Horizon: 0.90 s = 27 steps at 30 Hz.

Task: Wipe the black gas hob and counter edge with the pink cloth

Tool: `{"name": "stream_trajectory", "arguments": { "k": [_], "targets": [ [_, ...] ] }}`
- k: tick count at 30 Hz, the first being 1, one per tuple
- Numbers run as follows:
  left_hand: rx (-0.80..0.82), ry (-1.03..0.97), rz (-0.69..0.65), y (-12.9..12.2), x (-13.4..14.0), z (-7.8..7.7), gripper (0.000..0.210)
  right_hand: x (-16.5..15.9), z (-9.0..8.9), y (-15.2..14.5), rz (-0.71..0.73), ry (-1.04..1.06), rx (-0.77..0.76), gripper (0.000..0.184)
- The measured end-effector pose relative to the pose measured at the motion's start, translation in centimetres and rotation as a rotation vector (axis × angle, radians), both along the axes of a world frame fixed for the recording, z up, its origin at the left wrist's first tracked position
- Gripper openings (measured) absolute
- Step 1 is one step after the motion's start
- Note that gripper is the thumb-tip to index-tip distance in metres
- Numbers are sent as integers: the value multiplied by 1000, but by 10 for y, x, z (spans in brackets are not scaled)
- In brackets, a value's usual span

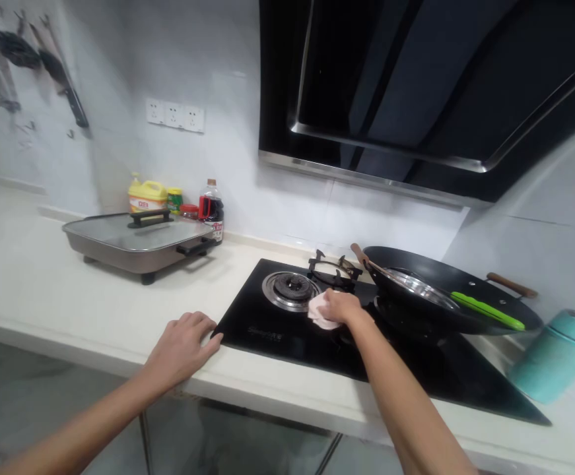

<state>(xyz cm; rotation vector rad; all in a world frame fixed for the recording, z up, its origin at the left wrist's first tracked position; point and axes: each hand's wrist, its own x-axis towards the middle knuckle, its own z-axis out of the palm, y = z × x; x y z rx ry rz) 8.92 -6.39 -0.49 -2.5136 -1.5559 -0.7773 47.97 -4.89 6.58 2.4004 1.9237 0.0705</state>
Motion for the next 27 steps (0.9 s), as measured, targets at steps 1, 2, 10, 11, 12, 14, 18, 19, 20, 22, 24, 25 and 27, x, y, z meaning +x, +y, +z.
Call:
{"name": "stream_trajectory", "arguments": {
  "k": [1,2,10,11,12,14,18,19,20,22,24,25,27],
  "targets": [
    [4,3,3,0,0,0,27,-13,0,-8,43,-13,4,52],
    [11,6,6,0,0,0,28,-28,0,-16,86,-21,12,55],
    [-3,23,33,1,1,2,27,-145,-35,-78,450,24,312,47],
    [-2,26,37,1,1,2,27,-153,-41,-82,495,45,373,41],
    [-3,26,39,0,0,3,27,-158,-47,-85,524,73,419,36],
    [-7,8,38,0,-1,4,29,-159,-54,-90,541,150,472,31],
    [-26,-38,41,-1,-3,5,32,-129,-64,-104,490,298,553,34],
    [-29,-45,40,-1,-3,6,33,-116,-66,-110,457,312,578,35],
    [-33,-51,40,-2,-3,6,33,-101,-70,-116,414,315,598,37],
    [-41,-65,41,-2,-4,6,34,-67,-79,-132,308,294,618,39],
    [-45,-72,41,-3,-3,5,34,-26,-89,-149,184,243,625,43],
    [-46,-73,40,-3,-3,4,34,-4,-93,-159,114,213,628,47],
    [-39,-70,33,-4,-3,3,33,42,-102,-177,-46,128,646,53]
  ]
}}
